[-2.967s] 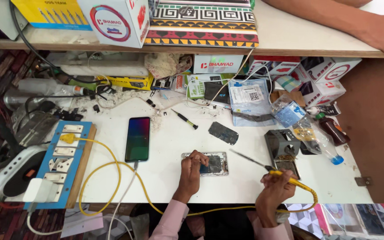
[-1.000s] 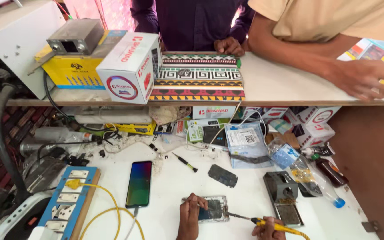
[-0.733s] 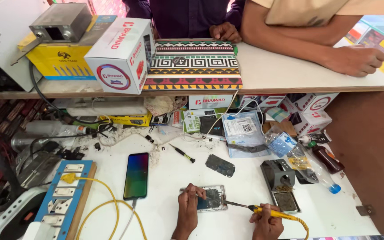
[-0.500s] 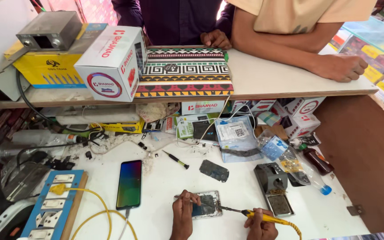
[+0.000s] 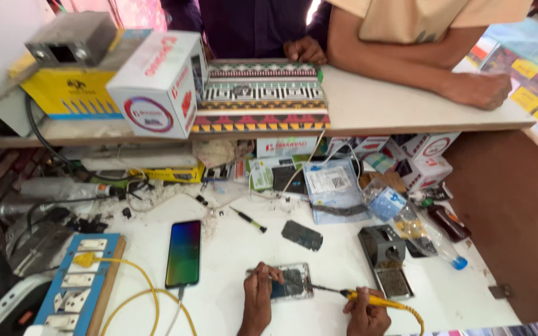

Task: The person uses a soldering iron and tweezers to work on a small circuit board placed on a white workbench. They repeatedly apply heat and manipulate components while two other people stand nearby observing.

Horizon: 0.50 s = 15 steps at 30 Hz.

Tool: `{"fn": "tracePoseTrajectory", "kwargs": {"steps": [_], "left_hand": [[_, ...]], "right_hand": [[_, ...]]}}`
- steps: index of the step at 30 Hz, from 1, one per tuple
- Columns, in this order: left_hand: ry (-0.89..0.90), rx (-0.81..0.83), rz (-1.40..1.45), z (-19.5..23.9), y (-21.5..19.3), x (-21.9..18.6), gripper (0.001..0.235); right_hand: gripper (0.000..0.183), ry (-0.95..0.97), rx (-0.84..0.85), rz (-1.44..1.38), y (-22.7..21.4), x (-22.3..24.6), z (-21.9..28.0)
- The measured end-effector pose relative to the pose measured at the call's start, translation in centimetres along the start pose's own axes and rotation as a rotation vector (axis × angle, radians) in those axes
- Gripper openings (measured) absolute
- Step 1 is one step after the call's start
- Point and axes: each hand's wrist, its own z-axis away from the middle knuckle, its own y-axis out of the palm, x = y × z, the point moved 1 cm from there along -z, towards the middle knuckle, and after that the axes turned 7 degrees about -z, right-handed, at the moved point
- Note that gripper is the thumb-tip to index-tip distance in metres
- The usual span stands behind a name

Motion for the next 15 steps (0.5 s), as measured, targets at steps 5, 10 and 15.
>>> {"fn": "tracePoseTrajectory", "kwargs": {"steps": [5, 10, 15], "left_hand": [[0.130, 0.040, -0.030, 0.7, -0.3, 0.3, 0.049], [0.151, 0.018, 0.001, 0.8, -0.1, -1.4, 0.051], [0.127, 0.014, -0.002, 0.4, -0.5, -1.0, 0.051]], "right_hand": [[0.029, -0.051, 0.109, 0.180, 0.0, 2.9, 1.8], [0.026, -0.009, 0.107, 0.140, 1.8, 5.8, 1.6], [0.026, 0.000, 0.095, 0.118, 1.8, 5.4, 1.6]]}}
